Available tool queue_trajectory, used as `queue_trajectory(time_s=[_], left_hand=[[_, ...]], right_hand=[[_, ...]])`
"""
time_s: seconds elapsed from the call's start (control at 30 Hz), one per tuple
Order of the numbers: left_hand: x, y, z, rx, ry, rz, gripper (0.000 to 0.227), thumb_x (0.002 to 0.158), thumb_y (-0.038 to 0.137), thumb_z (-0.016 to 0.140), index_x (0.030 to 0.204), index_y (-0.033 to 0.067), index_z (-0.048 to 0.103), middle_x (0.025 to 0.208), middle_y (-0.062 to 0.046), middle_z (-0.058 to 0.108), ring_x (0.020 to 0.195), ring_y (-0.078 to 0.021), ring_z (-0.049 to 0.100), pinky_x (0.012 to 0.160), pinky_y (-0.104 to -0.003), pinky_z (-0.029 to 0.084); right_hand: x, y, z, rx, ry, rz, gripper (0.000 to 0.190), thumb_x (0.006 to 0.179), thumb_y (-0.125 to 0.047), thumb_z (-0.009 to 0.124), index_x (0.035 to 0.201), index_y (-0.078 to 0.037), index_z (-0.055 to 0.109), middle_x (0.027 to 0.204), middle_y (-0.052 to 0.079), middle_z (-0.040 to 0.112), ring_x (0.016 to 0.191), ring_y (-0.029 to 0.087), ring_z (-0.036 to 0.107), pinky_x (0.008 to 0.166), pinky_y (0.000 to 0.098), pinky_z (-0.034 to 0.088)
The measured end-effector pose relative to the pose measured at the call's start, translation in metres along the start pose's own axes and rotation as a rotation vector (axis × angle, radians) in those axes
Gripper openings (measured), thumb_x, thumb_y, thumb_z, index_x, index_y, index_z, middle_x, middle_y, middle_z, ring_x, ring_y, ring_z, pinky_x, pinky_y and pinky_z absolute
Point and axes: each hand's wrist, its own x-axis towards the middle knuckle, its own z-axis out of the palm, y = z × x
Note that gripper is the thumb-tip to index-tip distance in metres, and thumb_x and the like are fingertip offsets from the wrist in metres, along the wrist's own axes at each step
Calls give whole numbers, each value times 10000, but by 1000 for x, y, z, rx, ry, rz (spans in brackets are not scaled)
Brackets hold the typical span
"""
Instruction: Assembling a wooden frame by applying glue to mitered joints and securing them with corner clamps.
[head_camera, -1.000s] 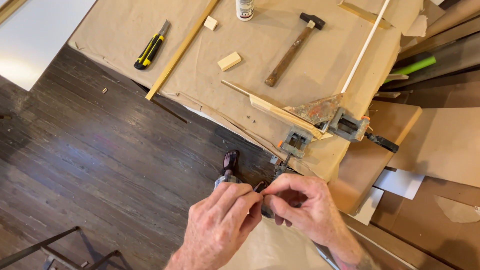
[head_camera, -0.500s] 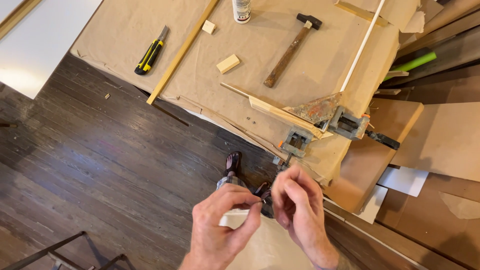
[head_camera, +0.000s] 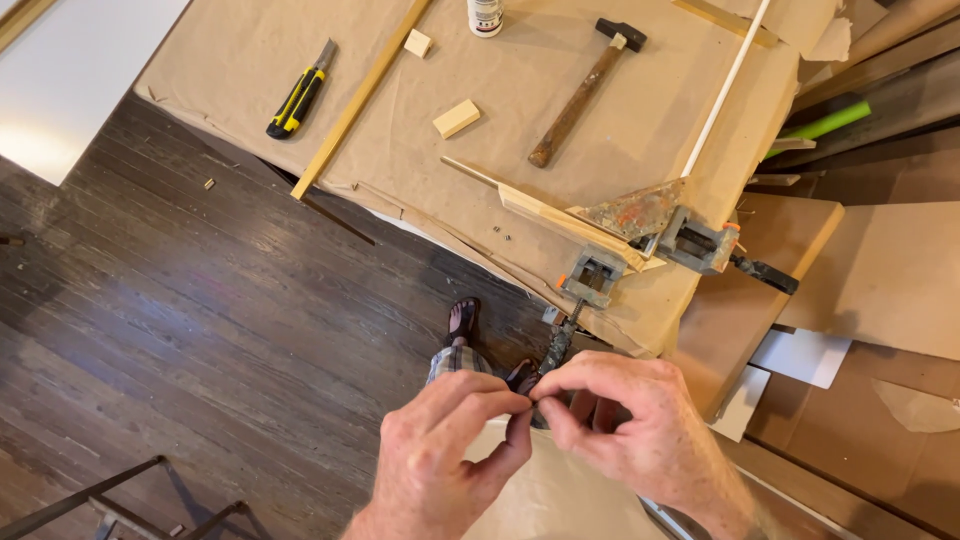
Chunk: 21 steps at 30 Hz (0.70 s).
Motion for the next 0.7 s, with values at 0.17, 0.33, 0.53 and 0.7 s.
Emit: queue_trajectory(time_s=[0.17, 0.33, 0.53, 0.7], left_hand=[[-1, -1, 1, 179, -64, 134, 84, 951, 100, 732, 919, 72, 659, 904, -28, 682, 743, -156, 656, 626, -260, 525], [-2, -2, 2, 74, -85, 2, 88, 890, 97, 736, 924, 148, 674, 924, 33, 711, 763, -113, 698, 550, -243, 516], [4, 1, -1, -261, -17, -120, 59, 869, 12, 719, 884, 64, 695, 831, -56, 698, 663, -133, 680, 634, -216, 597], [2, -4, -5, 79, 8, 220, 61, 958, 88, 702, 968, 30, 685, 939, -76, 717, 752, -189, 694, 683, -267, 577]], right_hand=[[-2, 8, 8, -285, 19, -205, 109, 855, -35, 695, 894, -128, 655, 758, -41, 621, 519, 48, 576, 472, 191, 502], [-13, 33, 20, 10, 41, 50, 189, 743, -4, 626, 834, -167, 661, 692, -59, 594, 551, 63, 505, 500, 200, 455], [-27, 43, 21, 446, 16, 243, 313, 1015, -166, 435, 748, -94, 580, 430, -25, 547, 307, 66, 473, 289, 204, 427], [-22, 16, 16, 202, 122, -44, 126, 905, -47, 661, 1006, -47, 736, 963, 70, 770, 518, 55, 655, 454, 138, 554]])
